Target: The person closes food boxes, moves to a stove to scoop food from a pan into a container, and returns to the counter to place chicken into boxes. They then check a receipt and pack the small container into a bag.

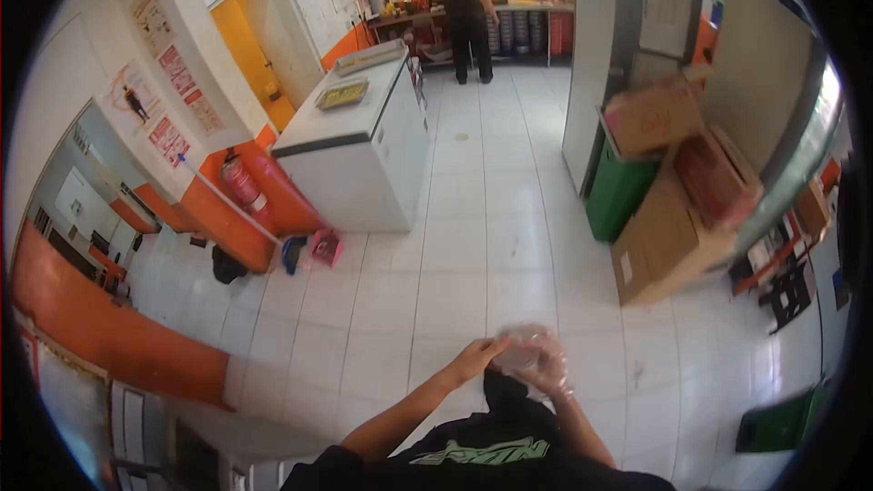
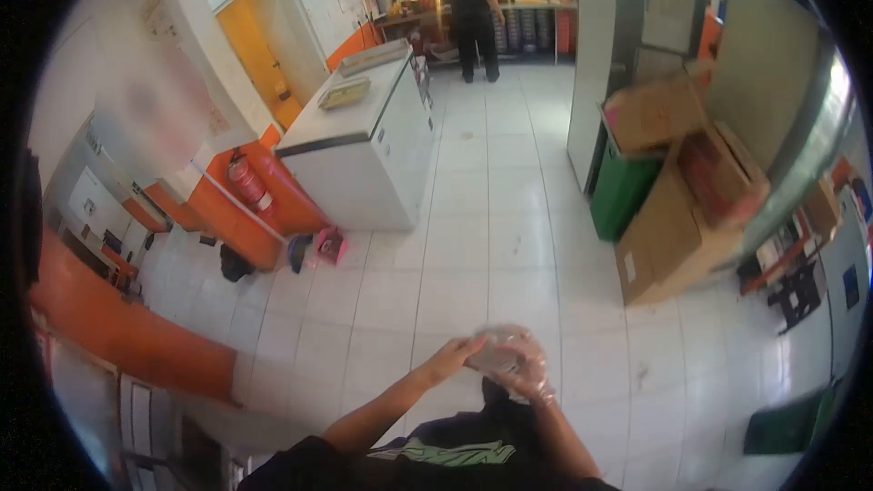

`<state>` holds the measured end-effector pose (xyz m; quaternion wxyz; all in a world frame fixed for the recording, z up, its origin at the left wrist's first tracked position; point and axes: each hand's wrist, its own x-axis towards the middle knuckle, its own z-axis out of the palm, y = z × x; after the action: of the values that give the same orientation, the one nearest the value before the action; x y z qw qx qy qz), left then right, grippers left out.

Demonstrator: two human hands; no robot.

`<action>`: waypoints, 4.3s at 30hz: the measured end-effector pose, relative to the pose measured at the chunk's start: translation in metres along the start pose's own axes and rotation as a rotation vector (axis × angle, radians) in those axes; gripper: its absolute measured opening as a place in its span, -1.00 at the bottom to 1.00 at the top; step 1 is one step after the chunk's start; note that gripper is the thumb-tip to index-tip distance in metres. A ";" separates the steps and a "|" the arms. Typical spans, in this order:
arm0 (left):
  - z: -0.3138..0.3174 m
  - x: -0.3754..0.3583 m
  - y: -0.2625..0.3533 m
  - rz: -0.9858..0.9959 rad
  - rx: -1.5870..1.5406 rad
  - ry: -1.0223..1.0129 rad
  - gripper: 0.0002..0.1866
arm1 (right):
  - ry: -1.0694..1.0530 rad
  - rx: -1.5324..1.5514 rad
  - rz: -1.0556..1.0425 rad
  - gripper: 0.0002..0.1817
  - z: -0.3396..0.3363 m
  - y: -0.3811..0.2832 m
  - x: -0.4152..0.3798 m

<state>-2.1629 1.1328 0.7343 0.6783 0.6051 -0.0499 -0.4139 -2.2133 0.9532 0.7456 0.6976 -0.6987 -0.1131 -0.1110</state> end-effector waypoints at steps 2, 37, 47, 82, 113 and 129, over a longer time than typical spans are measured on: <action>-0.033 0.056 0.038 0.151 -0.018 0.136 -0.47 | -0.101 -0.013 -0.067 -0.51 -0.017 0.018 0.086; -0.436 1.242 0.771 0.209 0.321 0.426 -0.37 | 0.059 -0.590 0.376 -0.50 -0.453 0.453 1.386; -0.516 1.610 0.961 0.088 0.468 0.238 -0.29 | 0.126 -0.847 0.237 -0.58 -0.636 0.603 1.690; -0.648 1.957 1.615 1.984 1.179 1.074 -0.30 | 0.174 -0.939 0.852 -0.29 -1.287 0.993 2.513; -0.550 1.619 1.460 1.022 2.051 2.004 -0.54 | -0.702 -0.096 -0.322 -0.67 -0.655 0.727 2.330; -0.801 1.585 1.314 0.551 0.491 2.416 -0.80 | -2.121 0.161 0.056 -0.62 -0.490 0.680 2.260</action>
<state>-0.0150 0.6733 0.9702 0.2249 0.6757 0.4009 0.5763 0.1477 0.4700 0.8078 0.2889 -0.3924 -0.6542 0.5785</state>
